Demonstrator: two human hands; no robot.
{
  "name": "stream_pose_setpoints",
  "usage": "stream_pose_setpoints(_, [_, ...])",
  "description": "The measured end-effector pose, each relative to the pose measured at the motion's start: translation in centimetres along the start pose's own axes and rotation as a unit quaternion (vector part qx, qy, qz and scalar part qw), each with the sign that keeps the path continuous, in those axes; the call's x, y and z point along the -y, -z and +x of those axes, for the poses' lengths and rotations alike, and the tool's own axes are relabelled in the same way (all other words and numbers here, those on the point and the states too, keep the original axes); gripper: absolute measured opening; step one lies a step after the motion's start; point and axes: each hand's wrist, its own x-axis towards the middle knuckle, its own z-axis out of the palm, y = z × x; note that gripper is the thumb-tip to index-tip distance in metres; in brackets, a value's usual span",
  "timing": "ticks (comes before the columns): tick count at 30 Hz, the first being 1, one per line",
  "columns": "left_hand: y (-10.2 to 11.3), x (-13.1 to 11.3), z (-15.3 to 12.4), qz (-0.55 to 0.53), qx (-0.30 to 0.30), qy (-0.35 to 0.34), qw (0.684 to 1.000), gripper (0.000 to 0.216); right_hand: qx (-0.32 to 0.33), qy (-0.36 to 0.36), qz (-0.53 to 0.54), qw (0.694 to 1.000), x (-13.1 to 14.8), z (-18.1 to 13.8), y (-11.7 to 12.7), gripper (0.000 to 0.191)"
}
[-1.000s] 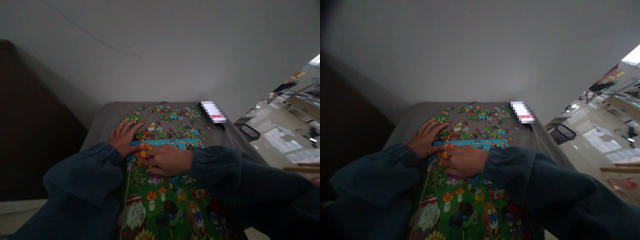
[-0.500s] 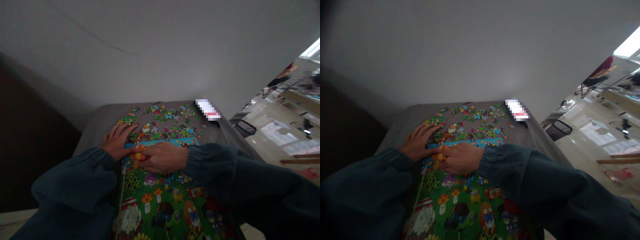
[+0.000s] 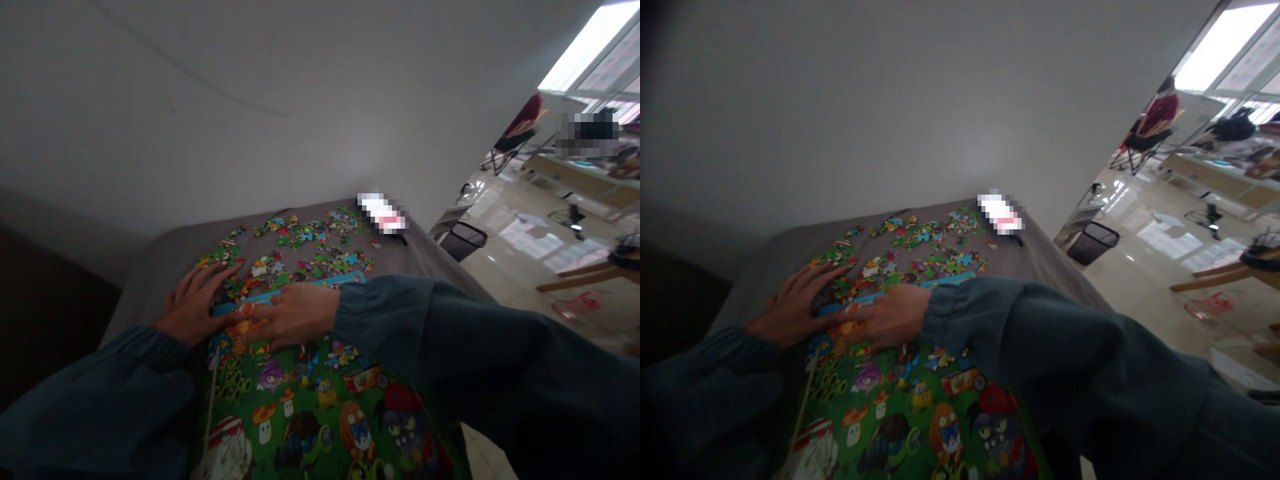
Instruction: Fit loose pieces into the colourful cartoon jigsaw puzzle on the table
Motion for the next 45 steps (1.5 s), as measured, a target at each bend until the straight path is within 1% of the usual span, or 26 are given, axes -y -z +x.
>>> stream_pose_setpoints(2, [0.0, 0.2, 0.0, 0.004, -0.002, -0.003, 1.0, 0.082, -0.03, -0.03, 0.025, 0.999, -0.5, -1.8, 0.4, 0.048])
stream_pose_setpoints(3, [0.0, 0.2, 0.0, 0.006, -0.005, -0.008, 1.0, 0.081, -0.056, -0.05, 0.038, 0.996, -0.9, -3.0, 0.5, 0.048])
stream_pose_setpoints(5, [0.3, 0.2, 0.1, 0.009, -0.008, -0.011, 1.0, 0.075, -0.105, -0.093, 0.079, 0.987, -1.9, -5.6, 0.3, 0.042])
stream_pose_setpoints(7, [0.6, 0.1, 0.2, 0.011, -0.011, 0.001, 1.0, 0.065, -0.16, -0.141, 0.125, 0.969, -3.0, -7.9, -0.7, 0.035])
stream_pose_setpoints(10, [0.8, 0.0, 0.5, 0.027, -0.022, 0.024, 0.999, 0.059, -0.217, -0.208, 0.179, 0.937, -4.2, -10.3, -3.3, 0.031])
stream_pose_setpoints(13, [0.4, -0.3, 0.8, 0.046, -0.045, 0.024, 0.998, 0.056, -0.227, -0.199, 0.193, 0.934, -4.3, -10.9, -5.4, 0.028])
stream_pose_setpoints(15, [0.1, -0.6, 1.1, 0.049, -0.053, 0.016, 0.997, 0.051, -0.233, -0.178, 0.195, 0.936, -3.9, -10.8, -5.8, 0.028])
stream_pose_setpoints(20, [0.0, -1.2, 1.7, 0.019, -0.053, 0.014, 0.998, 0.044, -0.246, -0.155, 0.214, 0.932, -2.8, -10.3, -5.5, 0.03])
stream_pose_setpoints(26, [0.4, -1.5, 2.1, -0.047, -0.073, 0.005, 0.996, 0.033, -0.247, -0.147, 0.232, 0.929, -2.7, -10.6, -5.6, 0.03])
stream_pose_setpoints(29, [1.3, -1.8, 2.0, -0.071, -0.08, 0.024, 0.994, 0.034, -0.252, -0.14, 0.232, 0.929, -2.8, -10.7, -5.6, 0.03])
stream_pose_setpoints(31, [2.4, -2.7, 1.6, -0.102, -0.082, 0.063, 0.989, 0.037, -0.265, -0.141, 0.241, 0.923, -2.7, -10.6, -5.4, 0.03])
stream_pose_setpoints(32, [3.0, -3.5, 1.3, -0.125, -0.082, 0.086, 0.985, 0.039, -0.274, -0.15, 0.257, 0.914, -2.5, -10.4, -5.2, 0.029])
stream_pose_setpoints(33, [3.6, -4.5, 0.9, -0.15, -0.074, 0.107, 0.98, 0.041, -0.283, -0.161, 0.287, 0.901, -2.2, -10.3, -5.0, 0.028])
stream_pose_setpoints(34, [4.1, -5.7, 0.4, -0.177, -0.067, 0.116, 0.975, 0.044, -0.291, -0.175, 0.331, 0.88, -1.8, -10.0, -4.7, 0.027])
stream_pose_setpoints(35, [4.6, -7.1, -0.1, -0.208, -0.053, 0.108, 0.971, 0.044, -0.295, -0.189, 0.387, 0.853, -1.2, -9.8, -4.3, 0.029])
stream_pose_setpoints(38, [5.1, -11.2, -1.9, -0.322, 0.049, 0.068, 0.943, 0.04, -0.283, -0.212, 0.562, 0.748, 1.0, -8.8, -3.1, 0.043])
stream_pose_setpoints(39, [5.0, -12.3, -2.3, -0.348, 0.076, 0.048, 0.933, 0.038, -0.279, -0.214, 0.598, 0.72, 1.6, -8.5, -2.8, 0.042])
stream_pose_setpoints(40, [4.9, -13.1, -2.6, -0.362, 0.09, 0.028, 0.928, 0.036, -0.272, -0.216, 0.627, 0.698, 2.2, -8.2, -2.5, 0.038])
stream_pose_setpoints(41, [4.8, -13.6, -2.8, -0.372, 0.102, 0.012, 0.923, 0.034, -0.265, -0.217, 0.65, 0.678, 2.6, -8.0, -2.4, 0.032])
stream_pose_setpoints(43, [4.6, -13.9, -2.8, -0.396, 0.121, 0.0, 0.91, 0.033, -0.255, -0.224, 0.689, 0.641, 3.0, -7.7, -2.5, 0.025])
stream_pose_setpoints(45, [4.5, -13.3, -2.5, -0.445, 0.131, 0.013, 0.886, 0.035, -0.254, -0.235, 0.716, 0.606, 2.9, -7.6, -2.7, 0.026])
